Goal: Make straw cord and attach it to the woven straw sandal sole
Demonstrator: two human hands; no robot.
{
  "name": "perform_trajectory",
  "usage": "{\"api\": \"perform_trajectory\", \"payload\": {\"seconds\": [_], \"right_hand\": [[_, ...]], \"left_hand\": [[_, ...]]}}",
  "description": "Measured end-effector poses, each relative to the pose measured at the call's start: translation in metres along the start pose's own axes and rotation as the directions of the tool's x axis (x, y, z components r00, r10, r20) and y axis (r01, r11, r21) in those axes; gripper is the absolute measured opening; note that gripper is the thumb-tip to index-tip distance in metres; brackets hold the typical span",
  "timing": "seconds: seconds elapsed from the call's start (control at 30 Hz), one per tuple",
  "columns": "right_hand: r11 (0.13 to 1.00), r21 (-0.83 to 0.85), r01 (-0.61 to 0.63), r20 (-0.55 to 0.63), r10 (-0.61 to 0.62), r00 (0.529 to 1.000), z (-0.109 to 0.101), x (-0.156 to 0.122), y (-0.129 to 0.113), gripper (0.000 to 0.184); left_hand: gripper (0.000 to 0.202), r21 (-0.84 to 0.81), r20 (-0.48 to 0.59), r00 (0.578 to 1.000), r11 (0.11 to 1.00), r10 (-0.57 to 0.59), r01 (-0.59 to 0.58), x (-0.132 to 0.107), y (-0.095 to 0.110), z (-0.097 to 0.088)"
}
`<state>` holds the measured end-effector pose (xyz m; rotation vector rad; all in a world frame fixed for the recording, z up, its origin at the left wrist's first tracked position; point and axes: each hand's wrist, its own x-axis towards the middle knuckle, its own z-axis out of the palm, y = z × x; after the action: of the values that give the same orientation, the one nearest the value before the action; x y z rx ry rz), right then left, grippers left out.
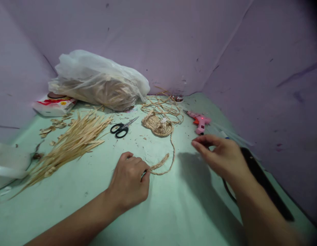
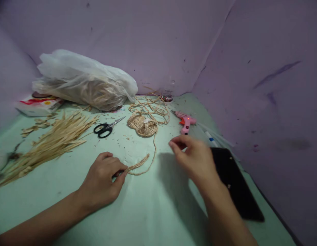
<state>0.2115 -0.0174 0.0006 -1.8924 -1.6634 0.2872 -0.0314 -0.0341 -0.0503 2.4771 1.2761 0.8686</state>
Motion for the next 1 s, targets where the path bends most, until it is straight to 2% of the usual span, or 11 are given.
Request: {"api": "perform_trajectory", "payload": {"seconds": [0.07, 0.2, 0.33, 0.43, 0.47, 0.53, 0.63, 0.73, 0.8, 0.9, 1.0], "right_hand": [[0.995, -0.061, -0.075, -0.055, 0.072, 0.996, -0.017, 0.009, 0.000, 0.016], [0.969, -0.191, -0.156, -0.071, 0.144, 0.987, -0.044, 0.025, 0.003, 0.021], [0.934, -0.308, -0.183, -0.025, 0.184, 0.983, -0.053, 0.052, 0.024, 0.016], [0.898, -0.332, -0.288, -0.047, 0.289, 0.956, -0.052, 0.081, 0.041, 0.007], [0.885, -0.301, -0.355, -0.022, 0.365, 0.931, -0.049, 0.090, 0.045, 0.009], [0.839, -0.184, -0.512, 0.093, 0.533, 0.841, -0.037, 0.104, 0.050, 0.017], [0.793, -0.112, -0.599, 0.201, 0.608, 0.768, -0.011, 0.115, 0.049, 0.022], [0.760, -0.046, -0.648, 0.215, 0.641, 0.737, 0.013, 0.118, 0.048, 0.020], [0.730, 0.064, -0.681, 0.225, 0.654, 0.722, 0.020, 0.119, 0.049, 0.017], [0.669, 0.278, -0.689, 0.261, 0.638, 0.725, 0.016, 0.119, 0.048, 0.015], [0.619, 0.446, -0.646, 0.267, 0.597, 0.756, 0.001, 0.109, 0.040, 0.020]], "left_hand": [[0.013, -0.001, 0.003, 1.000, 1.000, -0.004, 0.004, 0.000, 0.000, 0.000], [0.013, -0.002, 0.007, 1.000, 1.000, -0.004, 0.004, 0.000, 0.000, 0.000], [0.013, 0.004, -0.011, 1.000, 1.000, 0.016, -0.016, -0.001, -0.003, 0.002], [0.015, 0.006, -0.036, 0.999, 1.000, 0.031, -0.031, -0.001, -0.005, 0.003], [0.016, 0.006, -0.043, 0.998, 0.999, 0.034, -0.034, -0.001, -0.005, 0.004], [0.016, 0.002, -0.045, 0.998, 0.999, 0.034, -0.034, -0.001, -0.005, 0.004], [0.015, -0.001, -0.031, 0.999, 1.000, 0.024, -0.024, 0.000, -0.003, 0.003], [0.013, -0.002, -0.017, 1.000, 1.000, 0.006, -0.006, 0.000, -0.002, 0.002], [0.013, -0.005, -0.010, 1.000, 1.000, -0.009, 0.009, 0.000, -0.002, 0.002], [0.012, -0.008, -0.002, 1.000, 1.000, -0.021, 0.021, 0.000, -0.002, 0.002], [0.014, -0.018, 0.001, 1.000, 1.000, -0.023, 0.023, 0.000, -0.002, 0.002]]}}
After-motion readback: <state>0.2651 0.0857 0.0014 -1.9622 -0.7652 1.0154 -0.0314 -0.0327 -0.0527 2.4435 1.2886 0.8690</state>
